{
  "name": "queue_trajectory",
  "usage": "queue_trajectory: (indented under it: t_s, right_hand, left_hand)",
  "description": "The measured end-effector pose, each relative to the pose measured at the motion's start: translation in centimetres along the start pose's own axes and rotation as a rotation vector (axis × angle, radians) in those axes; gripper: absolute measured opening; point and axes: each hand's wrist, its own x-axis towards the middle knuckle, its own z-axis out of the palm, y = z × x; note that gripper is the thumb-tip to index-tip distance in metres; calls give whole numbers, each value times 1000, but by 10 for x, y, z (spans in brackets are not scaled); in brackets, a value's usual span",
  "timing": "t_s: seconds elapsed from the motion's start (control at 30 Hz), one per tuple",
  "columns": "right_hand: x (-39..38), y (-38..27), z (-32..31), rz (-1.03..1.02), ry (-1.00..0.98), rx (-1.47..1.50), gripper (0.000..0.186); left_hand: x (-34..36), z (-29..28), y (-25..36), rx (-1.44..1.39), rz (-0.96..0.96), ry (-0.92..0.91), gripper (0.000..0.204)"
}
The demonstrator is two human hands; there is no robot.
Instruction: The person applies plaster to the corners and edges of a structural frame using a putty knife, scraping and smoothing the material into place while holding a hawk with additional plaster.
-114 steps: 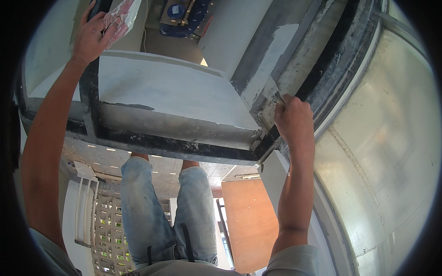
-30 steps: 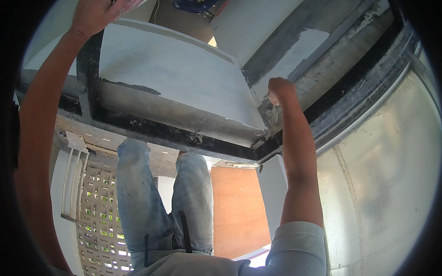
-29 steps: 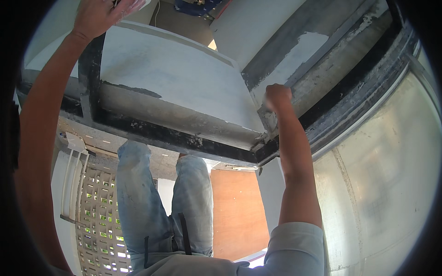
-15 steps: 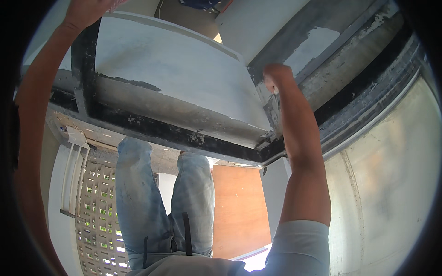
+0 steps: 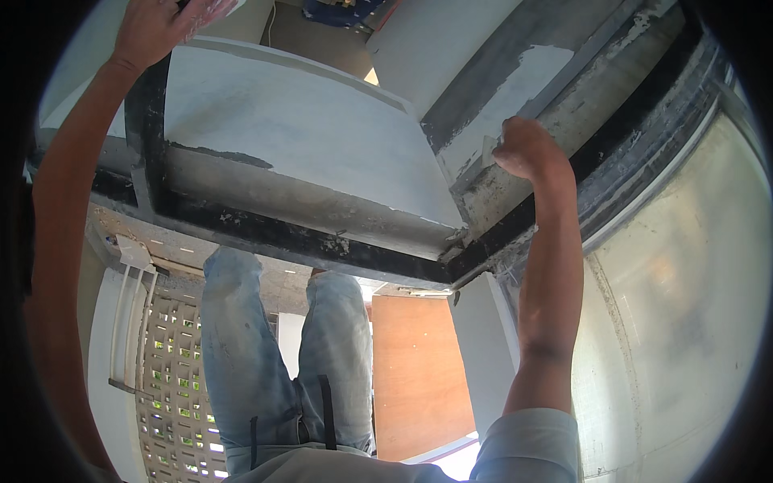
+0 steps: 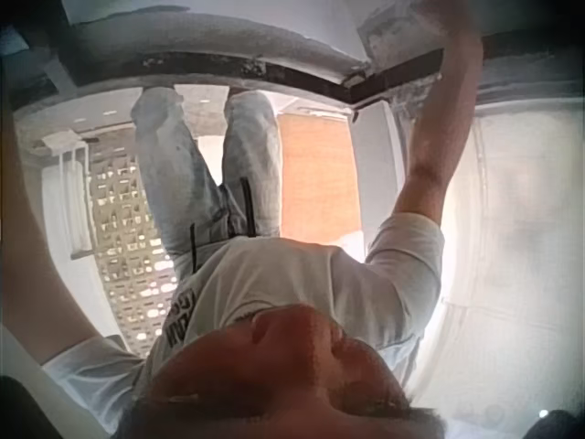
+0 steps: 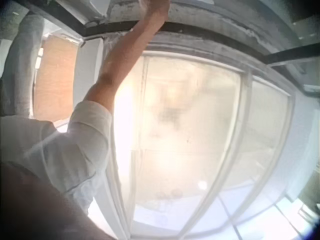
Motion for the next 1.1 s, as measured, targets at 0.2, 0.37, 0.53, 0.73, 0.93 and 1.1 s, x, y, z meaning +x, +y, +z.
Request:
queue_trajectory:
  t_s: [0.2, 0.37, 0.53, 0.73, 0.93, 1.1]
  right_hand:
    - [-80, -37, 51, 206, 209, 135, 29]
    - [-28, -45, 145, 202, 145, 186, 19]
    - [-88, -115, 106, 207, 366, 344, 17]
    - [-47, -21, 189, 377, 324, 535, 32]
    - [-81, -119, 119, 305, 520, 540, 28]
    - [-34, -47, 203, 377, 326, 520, 38]
  left_hand:
    - [-2, 8, 14, 6, -55, 13, 26]
    - [18, 19, 7, -43, -38, -43, 24]
    - [-10, 13, -12, -156, -43, -88, 20]
    - [17, 10, 22, -222, 2, -26, 19]
    - [7, -7, 5, -130, 6, -77, 18]
    - [13, 9, 27, -183, 51, -64, 19]
